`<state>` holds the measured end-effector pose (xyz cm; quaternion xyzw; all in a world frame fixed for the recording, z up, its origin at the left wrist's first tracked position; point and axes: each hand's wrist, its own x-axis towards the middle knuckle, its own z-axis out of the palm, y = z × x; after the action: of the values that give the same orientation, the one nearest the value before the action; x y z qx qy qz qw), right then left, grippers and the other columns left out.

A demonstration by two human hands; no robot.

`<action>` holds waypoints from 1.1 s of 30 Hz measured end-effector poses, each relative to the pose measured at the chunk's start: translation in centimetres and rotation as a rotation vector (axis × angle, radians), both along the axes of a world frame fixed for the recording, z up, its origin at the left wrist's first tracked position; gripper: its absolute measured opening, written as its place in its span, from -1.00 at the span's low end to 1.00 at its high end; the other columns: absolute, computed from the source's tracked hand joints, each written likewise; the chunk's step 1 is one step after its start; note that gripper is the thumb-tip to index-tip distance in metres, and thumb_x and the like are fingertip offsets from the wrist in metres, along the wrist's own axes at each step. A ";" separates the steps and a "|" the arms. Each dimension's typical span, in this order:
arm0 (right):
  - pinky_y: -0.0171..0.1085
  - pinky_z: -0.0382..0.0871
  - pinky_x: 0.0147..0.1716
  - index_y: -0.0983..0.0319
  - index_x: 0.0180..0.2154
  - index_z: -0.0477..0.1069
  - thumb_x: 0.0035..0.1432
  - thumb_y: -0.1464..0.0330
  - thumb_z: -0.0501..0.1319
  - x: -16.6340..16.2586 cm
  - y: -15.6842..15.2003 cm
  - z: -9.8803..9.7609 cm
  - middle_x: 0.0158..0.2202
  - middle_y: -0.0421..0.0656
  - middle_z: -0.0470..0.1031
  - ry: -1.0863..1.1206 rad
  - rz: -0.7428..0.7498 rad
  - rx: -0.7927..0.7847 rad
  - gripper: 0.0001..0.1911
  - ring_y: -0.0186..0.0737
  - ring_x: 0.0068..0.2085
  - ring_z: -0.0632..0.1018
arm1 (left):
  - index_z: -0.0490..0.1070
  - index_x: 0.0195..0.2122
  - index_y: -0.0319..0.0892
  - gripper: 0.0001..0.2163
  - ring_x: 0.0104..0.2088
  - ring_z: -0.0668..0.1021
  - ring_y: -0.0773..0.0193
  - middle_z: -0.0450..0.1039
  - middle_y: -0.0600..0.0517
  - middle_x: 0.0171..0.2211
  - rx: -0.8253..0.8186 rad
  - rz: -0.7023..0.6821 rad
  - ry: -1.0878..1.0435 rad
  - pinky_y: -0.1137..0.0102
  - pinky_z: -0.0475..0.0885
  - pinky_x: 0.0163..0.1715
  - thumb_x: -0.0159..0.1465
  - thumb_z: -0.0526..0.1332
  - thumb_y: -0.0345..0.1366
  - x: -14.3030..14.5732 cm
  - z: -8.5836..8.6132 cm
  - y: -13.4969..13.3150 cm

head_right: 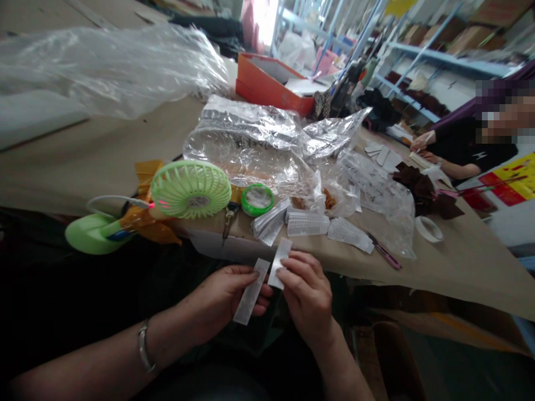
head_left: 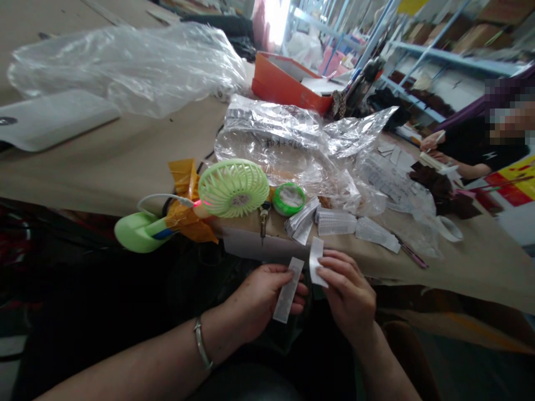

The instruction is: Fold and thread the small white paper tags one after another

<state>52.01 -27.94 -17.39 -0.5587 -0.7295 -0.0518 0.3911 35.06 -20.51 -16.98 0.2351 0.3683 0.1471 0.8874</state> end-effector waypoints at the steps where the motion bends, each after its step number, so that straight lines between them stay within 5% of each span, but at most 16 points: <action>1: -0.01 0.40 -0.05 0.16 -0.19 0.45 0.14 0.53 0.18 -0.8 -0.3 0.1 -0.18 -0.11 0.54 -0.017 0.073 -0.031 -0.77 -0.10 -0.01 0.48 | 0.50 -0.34 -0.34 -0.85 -0.54 0.52 0.35 0.53 -0.07 -0.45 -0.008 0.017 -0.046 0.44 0.43 -0.48 0.15 0.24 -0.33 0.0 0.1 0.0; 11: -0.08 0.40 -0.01 0.20 -0.22 0.46 0.17 0.54 0.13 -4.2 -1.0 -0.8 -0.24 -0.13 0.56 -0.038 0.206 -0.089 -0.80 -0.17 -0.04 0.50 | 0.51 -0.41 -0.34 -0.84 -0.50 0.49 0.40 0.51 -0.04 -0.46 -0.018 0.090 -0.164 0.54 0.30 -0.53 0.05 0.34 -0.33 -0.3 -0.7 -0.8; 15: -0.08 0.43 -0.03 0.20 -0.09 0.39 0.17 0.53 0.16 -4.1 -1.3 -0.4 -0.20 -0.13 0.55 -0.021 0.194 -0.096 -0.73 -0.14 -0.02 0.47 | 0.49 -0.43 -0.32 -0.86 -0.56 0.47 0.42 0.48 0.02 -0.53 -0.021 0.128 -0.115 0.56 0.31 -0.57 0.04 0.36 -0.34 -0.2 -0.4 -0.8; 17: -0.05 0.42 -0.02 0.19 0.02 0.31 0.19 0.49 0.15 -2.6 -1.2 -0.3 -0.13 -0.10 0.52 -0.047 0.099 -0.096 -0.65 -0.11 0.03 0.44 | 0.48 -0.37 -0.32 -0.85 -0.54 0.51 0.37 0.51 -0.02 -0.50 -0.028 0.105 -0.039 0.51 0.39 -0.53 0.08 0.34 -0.33 -0.3 -0.3 -0.7; 22: 0.22 0.22 0.04 0.32 0.19 0.12 0.21 0.15 0.12 4.2 -0.6 -0.2 0.11 0.16 0.29 -0.315 -0.527 -0.108 -0.39 0.20 0.17 0.24 | 0.46 -0.31 -0.31 -0.82 -0.52 0.56 0.29 0.55 -0.07 -0.48 0.016 0.047 0.084 0.40 0.49 -0.46 0.15 0.29 -0.27 -0.5 -0.7 -0.6; 24: 0.25 0.19 0.02 0.32 0.17 0.17 0.18 0.09 0.12 6.3 -0.6 -0.5 0.13 0.17 0.28 -0.416 -0.642 -0.191 -0.37 0.27 0.16 0.24 | 0.45 -0.32 -0.31 -0.81 -0.53 0.56 0.29 0.55 -0.07 -0.49 0.020 0.036 0.078 0.41 0.49 -0.47 0.15 0.29 -0.26 -0.5 -1.0 -0.7; 27: 0.17 0.20 0.02 0.25 0.08 0.31 0.22 0.20 0.12 7.6 -1.0 -0.8 0.06 0.07 0.39 -0.419 -0.611 -0.228 -0.56 0.16 0.10 0.33 | 0.45 -0.33 -0.31 -0.82 -0.54 0.55 0.30 0.54 -0.06 -0.51 0.020 0.028 0.097 0.42 0.49 -0.49 0.16 0.28 -0.27 -0.5 -1.2 -0.7; 33: -0.10 0.39 -0.10 0.19 -0.31 0.47 0.20 0.36 0.15 8.6 -1.8 -0.1 -0.27 -0.11 0.54 -0.076 -0.415 -0.052 -0.88 -0.15 -0.17 0.53 | 0.44 -0.32 -0.32 -0.85 -0.52 0.56 0.30 0.54 -0.05 -0.49 0.038 0.019 0.126 0.42 0.48 -0.47 0.21 0.22 -0.30 -1.0 -1.1 -0.7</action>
<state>60.56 -29.74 -17.48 -0.7046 -0.6140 -0.1333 0.3298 34.09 -21.24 -18.05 0.2573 0.4227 0.1472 0.8564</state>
